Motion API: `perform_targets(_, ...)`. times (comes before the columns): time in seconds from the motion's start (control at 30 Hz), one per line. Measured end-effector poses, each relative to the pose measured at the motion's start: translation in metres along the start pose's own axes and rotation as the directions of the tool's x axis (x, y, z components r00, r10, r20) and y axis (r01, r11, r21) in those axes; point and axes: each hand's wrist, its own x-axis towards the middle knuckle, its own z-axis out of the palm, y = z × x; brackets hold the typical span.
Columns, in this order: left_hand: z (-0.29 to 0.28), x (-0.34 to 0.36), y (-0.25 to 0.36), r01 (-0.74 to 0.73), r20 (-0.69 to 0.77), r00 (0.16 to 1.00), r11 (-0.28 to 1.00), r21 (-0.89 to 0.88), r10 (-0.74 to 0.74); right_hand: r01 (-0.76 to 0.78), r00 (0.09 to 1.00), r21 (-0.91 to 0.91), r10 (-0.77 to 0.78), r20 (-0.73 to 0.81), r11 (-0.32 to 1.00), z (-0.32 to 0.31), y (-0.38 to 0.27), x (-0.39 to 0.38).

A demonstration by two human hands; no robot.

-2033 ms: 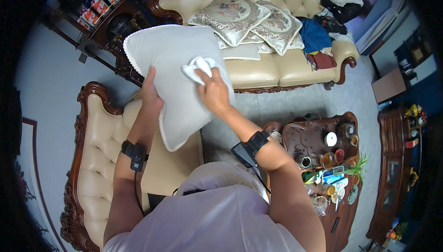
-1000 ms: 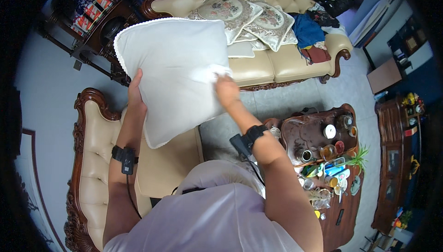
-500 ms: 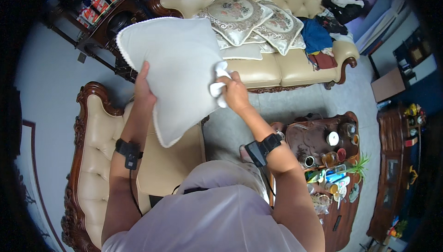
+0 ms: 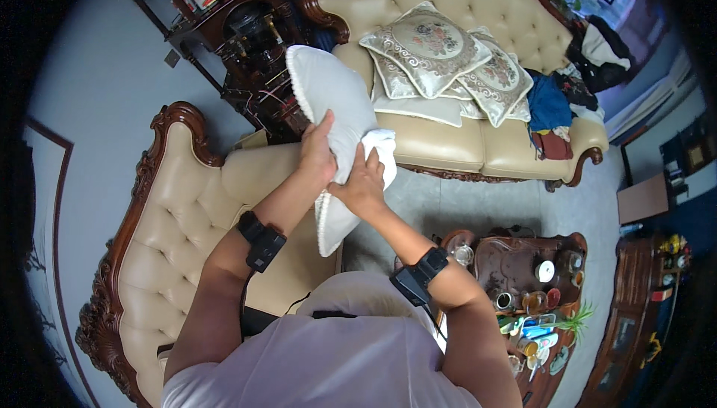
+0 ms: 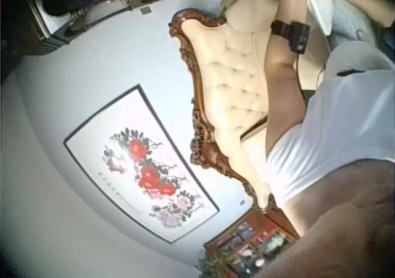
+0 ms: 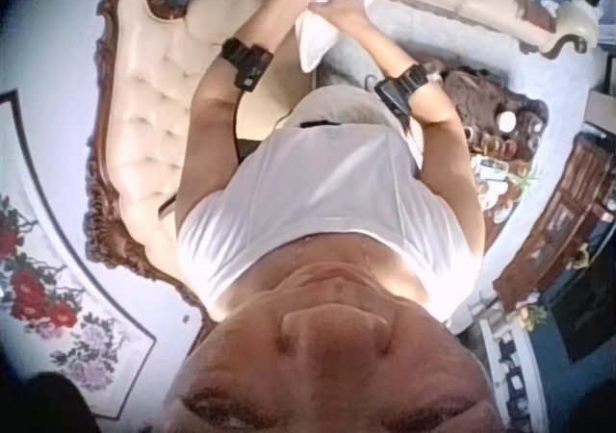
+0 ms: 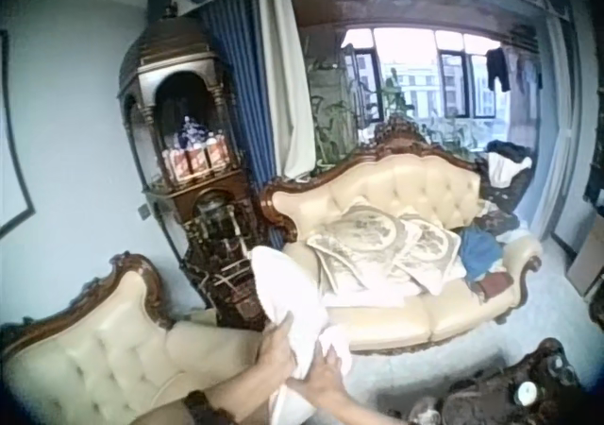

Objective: Cleaning and wiping down the cushions and frame of a sofa with a cloth.

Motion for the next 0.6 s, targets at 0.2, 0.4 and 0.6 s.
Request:
perform_targets(0.2,-0.008,-0.012,-0.004,0.067,0.154,0.984,0.989,0.130,-0.087,0.022,0.962,0.159,0.023,-0.271,0.987,0.024,0.039,0.026)
perform_targets(0.4,-0.031,-0.002,0.004,-0.182,0.438,0.897,0.846,0.501,-0.067,0.073,0.954,0.701,0.156,-0.257,0.710,0.000,0.085,0.035)
perform_targets(0.6,-0.140,0.051,-0.011,0.018,0.047,0.997,0.751,0.661,-0.065,-0.209,0.936,0.948,0.330,0.122,0.242,-0.032,0.123,0.003)
